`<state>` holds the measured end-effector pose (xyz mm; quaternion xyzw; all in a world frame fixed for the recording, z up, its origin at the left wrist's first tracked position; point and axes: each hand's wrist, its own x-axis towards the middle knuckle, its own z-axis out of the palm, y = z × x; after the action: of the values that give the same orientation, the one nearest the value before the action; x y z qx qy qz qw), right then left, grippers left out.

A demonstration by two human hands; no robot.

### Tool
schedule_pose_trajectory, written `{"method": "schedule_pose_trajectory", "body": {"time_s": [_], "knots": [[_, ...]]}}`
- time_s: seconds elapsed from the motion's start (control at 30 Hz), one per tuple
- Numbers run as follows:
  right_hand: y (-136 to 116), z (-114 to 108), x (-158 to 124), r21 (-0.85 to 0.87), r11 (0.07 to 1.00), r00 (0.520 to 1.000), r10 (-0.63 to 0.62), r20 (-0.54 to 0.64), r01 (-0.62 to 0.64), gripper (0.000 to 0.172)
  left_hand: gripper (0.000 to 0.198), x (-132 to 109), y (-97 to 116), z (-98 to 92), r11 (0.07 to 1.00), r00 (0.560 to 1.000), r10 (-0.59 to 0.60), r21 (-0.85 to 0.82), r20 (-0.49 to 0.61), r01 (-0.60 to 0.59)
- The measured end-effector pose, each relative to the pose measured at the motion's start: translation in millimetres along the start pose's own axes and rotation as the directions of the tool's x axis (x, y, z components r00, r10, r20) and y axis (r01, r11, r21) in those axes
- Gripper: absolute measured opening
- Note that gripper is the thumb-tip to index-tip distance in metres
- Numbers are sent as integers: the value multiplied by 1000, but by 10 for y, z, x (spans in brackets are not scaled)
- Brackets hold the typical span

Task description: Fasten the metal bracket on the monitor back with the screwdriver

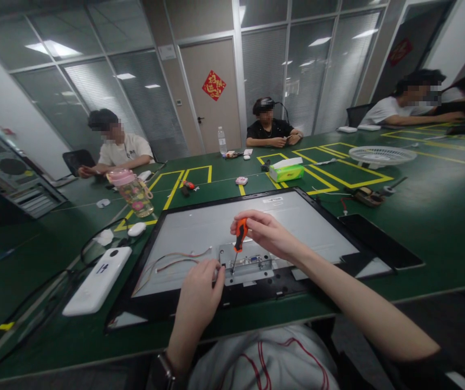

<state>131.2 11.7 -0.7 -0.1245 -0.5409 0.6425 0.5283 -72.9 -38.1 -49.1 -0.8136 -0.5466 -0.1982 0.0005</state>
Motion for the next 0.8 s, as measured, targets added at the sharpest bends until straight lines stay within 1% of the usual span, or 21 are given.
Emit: {"method": "schedule_pose_trajectory", "body": {"time_s": [0.2,0.37,0.53,0.67,0.8], "knots": [[-1,-1,15,15,1000,1000,5,-5,-5,25,22,0,6,-18,1000,1000,11,5,-1,-11],[33,-21,12,-59,997,998,-44,-46,41,20,22,-2,-1,-8,1000,1000,3,1,-1,-3],[31,-24,2,-93,994,998,-58,-39,55,20,22,1,0,-3,1000,1000,3,-12,14,-3],[27,-26,0,-84,995,998,-53,-28,51,19,23,2,0,-5,1000,1000,-1,-8,10,1],[24,-24,-2,-82,996,998,-42,-43,39,20,23,1,0,-8,1000,1000,11,1,-2,-11]]}}
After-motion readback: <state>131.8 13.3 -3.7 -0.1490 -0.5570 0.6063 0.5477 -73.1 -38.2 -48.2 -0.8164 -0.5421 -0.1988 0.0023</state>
